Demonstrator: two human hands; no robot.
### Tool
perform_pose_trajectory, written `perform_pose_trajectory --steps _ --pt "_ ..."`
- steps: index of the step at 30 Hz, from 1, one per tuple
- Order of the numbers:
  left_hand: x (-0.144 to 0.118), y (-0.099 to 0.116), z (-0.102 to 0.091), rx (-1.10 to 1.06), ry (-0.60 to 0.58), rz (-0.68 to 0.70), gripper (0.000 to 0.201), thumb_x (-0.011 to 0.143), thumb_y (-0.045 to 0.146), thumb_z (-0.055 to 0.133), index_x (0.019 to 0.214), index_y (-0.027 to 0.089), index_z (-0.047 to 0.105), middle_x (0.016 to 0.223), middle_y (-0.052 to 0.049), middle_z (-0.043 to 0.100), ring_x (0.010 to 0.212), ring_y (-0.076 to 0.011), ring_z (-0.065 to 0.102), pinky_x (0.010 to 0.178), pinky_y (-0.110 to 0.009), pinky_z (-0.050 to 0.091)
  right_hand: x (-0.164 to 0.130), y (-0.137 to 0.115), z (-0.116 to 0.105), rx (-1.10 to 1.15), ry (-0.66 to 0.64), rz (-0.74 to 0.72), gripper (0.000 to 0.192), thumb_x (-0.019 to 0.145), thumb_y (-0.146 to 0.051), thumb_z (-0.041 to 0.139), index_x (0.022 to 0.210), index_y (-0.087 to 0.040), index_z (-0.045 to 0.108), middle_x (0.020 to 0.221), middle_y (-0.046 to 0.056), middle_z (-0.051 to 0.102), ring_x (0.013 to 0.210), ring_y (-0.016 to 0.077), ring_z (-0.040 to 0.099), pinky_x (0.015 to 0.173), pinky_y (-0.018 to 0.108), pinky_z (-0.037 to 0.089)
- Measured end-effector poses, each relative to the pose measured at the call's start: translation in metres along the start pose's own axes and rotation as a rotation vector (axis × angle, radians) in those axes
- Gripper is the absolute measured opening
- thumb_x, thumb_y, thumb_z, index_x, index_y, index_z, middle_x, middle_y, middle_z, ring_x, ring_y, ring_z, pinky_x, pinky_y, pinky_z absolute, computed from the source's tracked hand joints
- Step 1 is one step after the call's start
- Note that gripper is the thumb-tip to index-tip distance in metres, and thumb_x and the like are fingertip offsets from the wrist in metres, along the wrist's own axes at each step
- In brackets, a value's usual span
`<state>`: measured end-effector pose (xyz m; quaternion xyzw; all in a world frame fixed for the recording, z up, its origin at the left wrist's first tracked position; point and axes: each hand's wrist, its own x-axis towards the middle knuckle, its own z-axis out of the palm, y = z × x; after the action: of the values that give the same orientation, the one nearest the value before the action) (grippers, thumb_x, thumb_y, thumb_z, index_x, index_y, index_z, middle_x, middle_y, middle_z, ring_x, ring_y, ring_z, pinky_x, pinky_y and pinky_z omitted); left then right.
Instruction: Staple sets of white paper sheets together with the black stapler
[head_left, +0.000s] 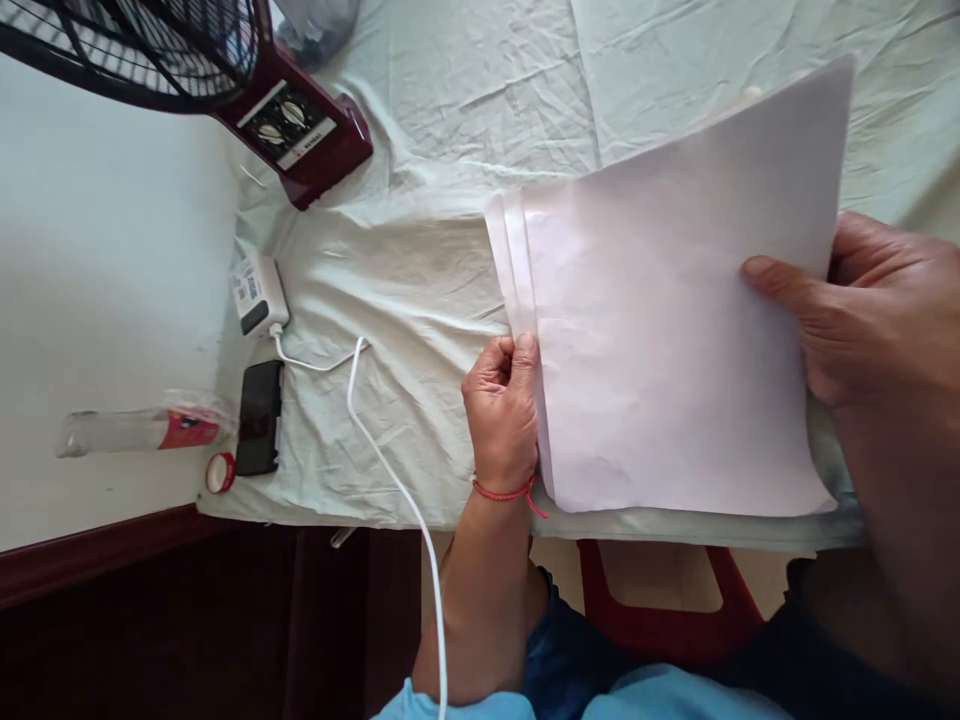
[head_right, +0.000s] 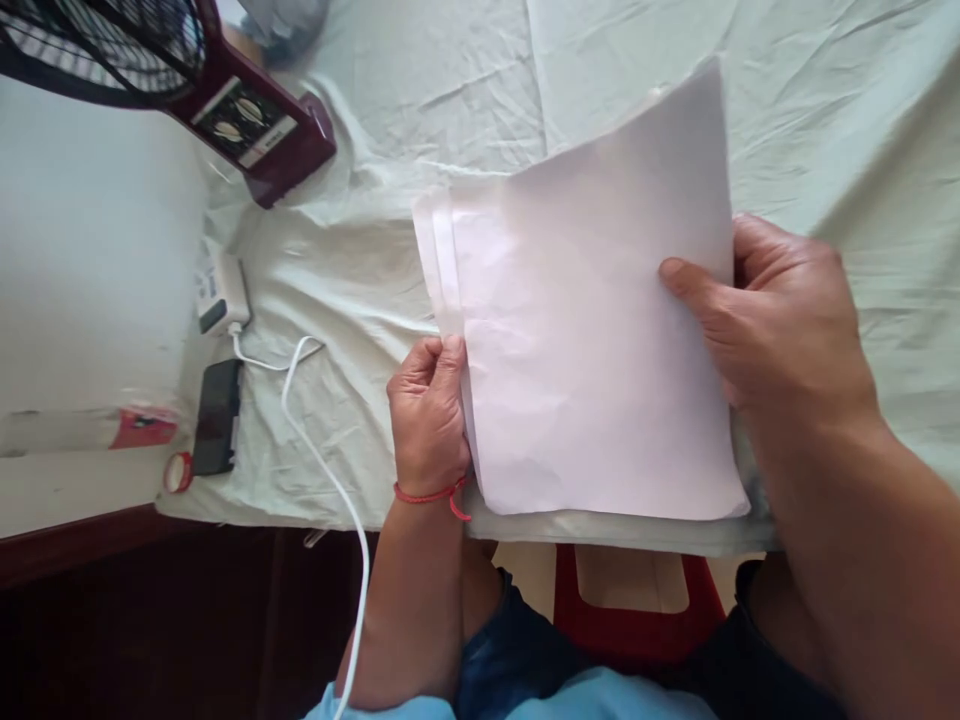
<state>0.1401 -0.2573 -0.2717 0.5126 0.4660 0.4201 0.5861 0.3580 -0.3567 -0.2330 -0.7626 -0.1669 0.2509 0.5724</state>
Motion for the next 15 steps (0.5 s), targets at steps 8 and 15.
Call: perform_pose_trajectory --steps 8,15 --pt "-0.006 0.004 -0.011 0.046 0.002 -0.062 0.04 0.094 0.049 0.082 0.077 0.02 0.06 0.073 0.003 0.057 0.069 -0.0112 0.051 0.064 -0.022 0.045 -0.009 -0.009 0.005 -0.118 0.111 0.011 0.017 0.087 -0.025 0.084 0.104 -0.025 0.085 0.093 0.002 0.076 0.061 0.0048 0.055 0.045 0.013 0.035" --pt "-0.01 0.015 -0.013 -0.055 0.01 -0.059 0.038 0.085 0.039 0.092 0.106 0.025 0.064 0.09 0.002 0.072 0.082 -0.0133 0.068 0.078 -0.024 0.055 0.0 -0.002 -0.002 -0.224 0.08 -0.029 0.019 0.085 -0.033 0.084 0.101 -0.023 0.088 0.075 0.003 0.072 0.053 0.0065 0.052 0.043 0.018 0.037"
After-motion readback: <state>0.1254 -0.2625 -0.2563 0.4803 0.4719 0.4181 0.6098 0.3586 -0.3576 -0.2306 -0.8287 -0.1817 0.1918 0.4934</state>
